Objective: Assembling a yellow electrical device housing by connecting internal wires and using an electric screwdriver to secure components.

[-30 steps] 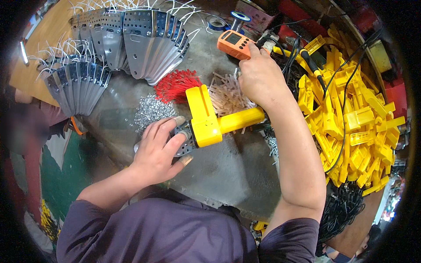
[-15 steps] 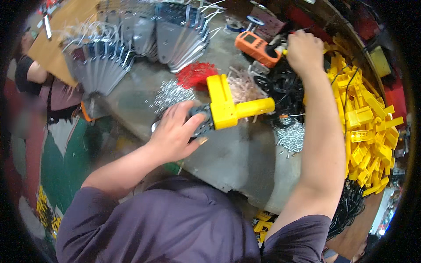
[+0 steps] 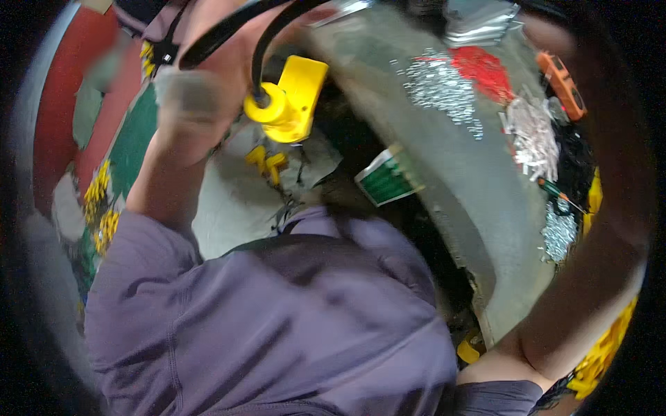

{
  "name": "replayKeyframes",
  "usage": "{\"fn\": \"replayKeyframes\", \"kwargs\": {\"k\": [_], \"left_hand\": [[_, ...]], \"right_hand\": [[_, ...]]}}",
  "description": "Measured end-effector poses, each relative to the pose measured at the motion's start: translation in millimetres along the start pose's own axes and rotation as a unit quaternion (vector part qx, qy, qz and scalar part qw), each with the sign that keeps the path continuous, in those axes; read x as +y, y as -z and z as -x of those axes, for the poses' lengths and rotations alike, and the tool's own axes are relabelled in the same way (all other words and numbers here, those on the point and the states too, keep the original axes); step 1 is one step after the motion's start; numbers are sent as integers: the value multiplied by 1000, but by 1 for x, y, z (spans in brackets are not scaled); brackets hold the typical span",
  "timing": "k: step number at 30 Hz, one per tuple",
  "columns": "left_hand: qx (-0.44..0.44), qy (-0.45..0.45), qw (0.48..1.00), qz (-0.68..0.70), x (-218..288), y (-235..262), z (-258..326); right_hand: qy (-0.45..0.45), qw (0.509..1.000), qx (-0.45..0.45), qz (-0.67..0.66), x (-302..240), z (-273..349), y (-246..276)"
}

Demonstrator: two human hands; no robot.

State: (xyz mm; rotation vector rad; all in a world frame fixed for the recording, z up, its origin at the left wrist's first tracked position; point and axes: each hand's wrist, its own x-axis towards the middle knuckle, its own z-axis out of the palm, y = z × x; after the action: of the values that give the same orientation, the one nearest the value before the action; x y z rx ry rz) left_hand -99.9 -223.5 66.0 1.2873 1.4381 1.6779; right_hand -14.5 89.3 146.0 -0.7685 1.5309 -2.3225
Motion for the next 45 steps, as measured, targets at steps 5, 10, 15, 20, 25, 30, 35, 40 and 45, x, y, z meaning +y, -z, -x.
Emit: {"fn": "replayKeyframes", "kwargs": {"k": [5, 10, 15, 20, 25, 30, 35, 40, 45], "left_hand": [[161, 131, 967, -150, -24, -21, 55], [192, 282, 940, -27, -106, 52, 141], [151, 474, 867, -13, -177, 95, 203], [38, 514, 757, -401, -277, 108, 201], [-76, 537, 688, -482, -447, 129, 340], [-376, 468, 611, -515, -482, 149, 361], [-187, 463, 779, -379, -271, 73, 115], [-186, 147, 970, 42, -69, 15, -18], [225, -110, 865, -434, -83, -28, -148]], "right_hand": [[-153, 947, 97, 264, 93, -43, -46], [-195, 922, 94, 320, 159, -1, -40], [-281, 910, 116, 281, 143, 35, -47], [-260, 905, 147, 303, 138, 60, -46], [-249, 900, 80, 349, 126, 54, -65], [-228, 895, 147, 354, 106, 90, -63], [-253, 877, 271, 307, 106, 114, -55], [-232, 869, 339, 277, 108, 130, -44], [-199, 863, 312, 345, 109, 125, -42]]}}
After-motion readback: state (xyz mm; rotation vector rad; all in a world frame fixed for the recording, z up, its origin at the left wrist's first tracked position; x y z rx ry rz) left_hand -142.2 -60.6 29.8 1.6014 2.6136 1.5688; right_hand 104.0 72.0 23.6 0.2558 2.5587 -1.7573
